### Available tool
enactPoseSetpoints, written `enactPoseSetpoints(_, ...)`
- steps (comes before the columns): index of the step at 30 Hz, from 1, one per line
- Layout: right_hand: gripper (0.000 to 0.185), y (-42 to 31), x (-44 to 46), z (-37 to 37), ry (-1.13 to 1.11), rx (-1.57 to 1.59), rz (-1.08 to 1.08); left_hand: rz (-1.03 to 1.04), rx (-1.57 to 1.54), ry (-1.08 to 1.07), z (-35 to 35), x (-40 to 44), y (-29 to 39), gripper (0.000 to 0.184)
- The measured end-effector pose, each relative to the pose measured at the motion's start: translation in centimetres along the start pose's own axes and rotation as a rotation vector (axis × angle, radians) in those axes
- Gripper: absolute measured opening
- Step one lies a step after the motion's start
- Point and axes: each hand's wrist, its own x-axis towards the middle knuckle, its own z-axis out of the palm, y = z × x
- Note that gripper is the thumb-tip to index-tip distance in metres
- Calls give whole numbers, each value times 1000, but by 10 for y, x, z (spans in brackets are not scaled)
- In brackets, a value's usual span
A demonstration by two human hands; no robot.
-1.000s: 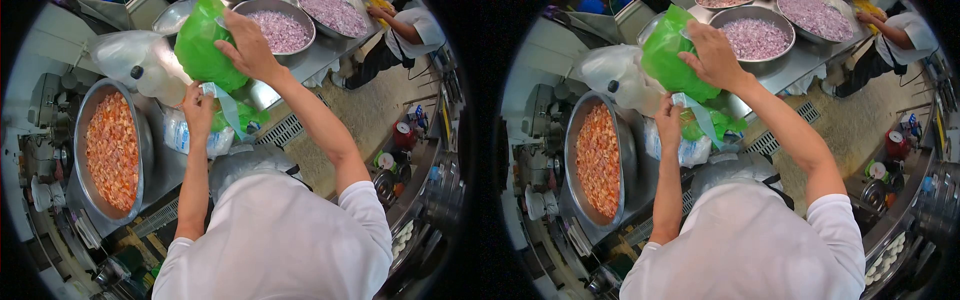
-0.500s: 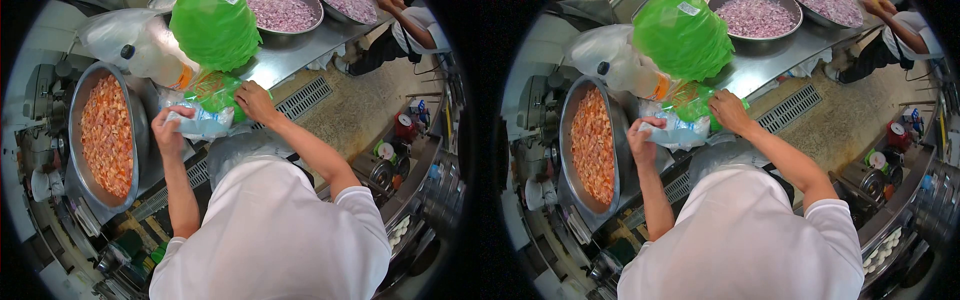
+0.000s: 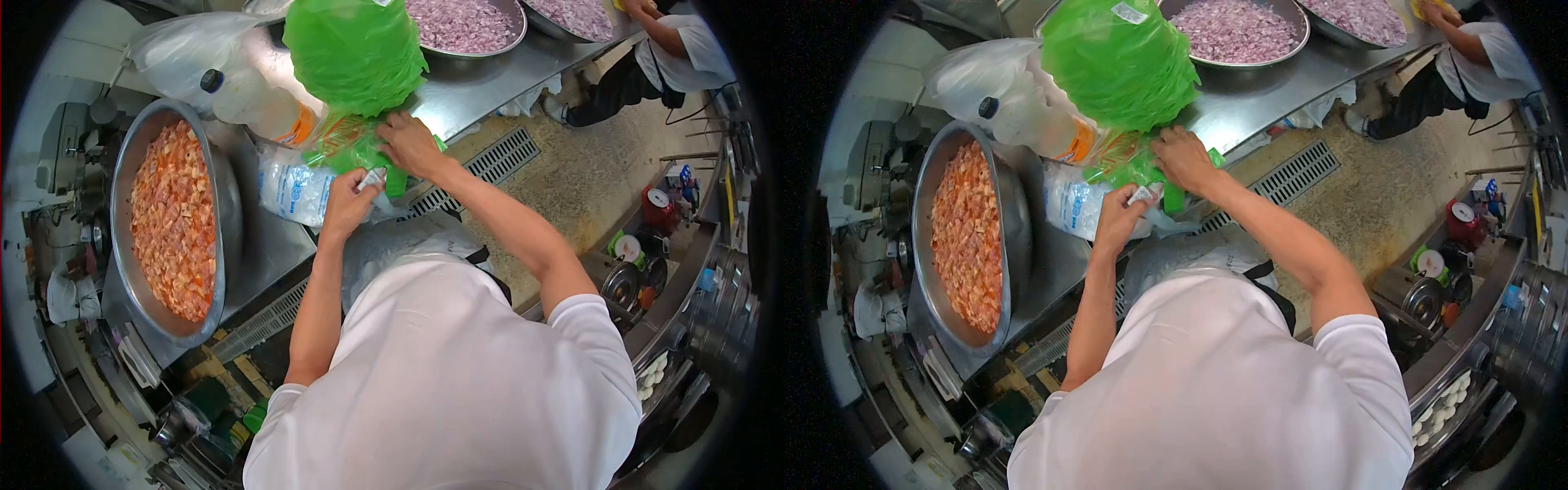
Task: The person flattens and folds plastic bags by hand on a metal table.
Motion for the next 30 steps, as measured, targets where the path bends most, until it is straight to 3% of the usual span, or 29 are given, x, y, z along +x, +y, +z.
enactPoseSetpoints(3,11,-23,-6,-23,-4,397,198,-56,-393,78,4,-8,12,22)
enactPoseSetpoints(5,11,-45,-20,-37,8,629,333,-97,-450,99,-1,-10,16,22)
enactPoseSetpoints(8,9,-64,-41,-37,112,590,300,-113,-429,111,-5,-10,1,19)
enactPoseSetpoints(12,16,-70,-54,-28,84,541,187,-101,-450,217,1,-13,10,17)
enactPoseSetpoints(14,22,-72,-54,-26,130,513,217,-123,-495,163,-1,-12,12,16)
enactPoseSetpoints(16,29,-73,-40,-40,198,452,35,-175,-564,55,-7,-10,9,16)
enactPoseSetpoints(18,35,-67,-37,-44,108,472,-53,-256,-656,-108,-18,-7,5,16)
enactPoseSetpoints(20,39,-56,-42,-45,-128,566,-48,-303,-756,-149,-23,-6,4,17)
enactPoseSetpoints(21,38,-56,-43,-43,-136,608,52,-325,-805,-171,-24,-5,5,18)
enactPoseSetpoints(24,35,-61,-47,-32,-123,772,381,-239,-974,54,0,-15,40,17)
enactPoseSetpoints(26,32,-65,-48,-27,-64,937,645,-57,-589,106,16,-18,27,15)
enactPoseSetpoints(27,31,-66,-49,-27,-74,879,617,30,-396,132,21,-19,13,15)
enactPoseSetpoints(29,29,-65,-52,-29,-94,763,561,16,-388,169,22,-16,-4,13)
enactPoseSetpoints(30,28,-65,-52,-33,-25,672,432,-8,-415,169,21,-16,0,13)
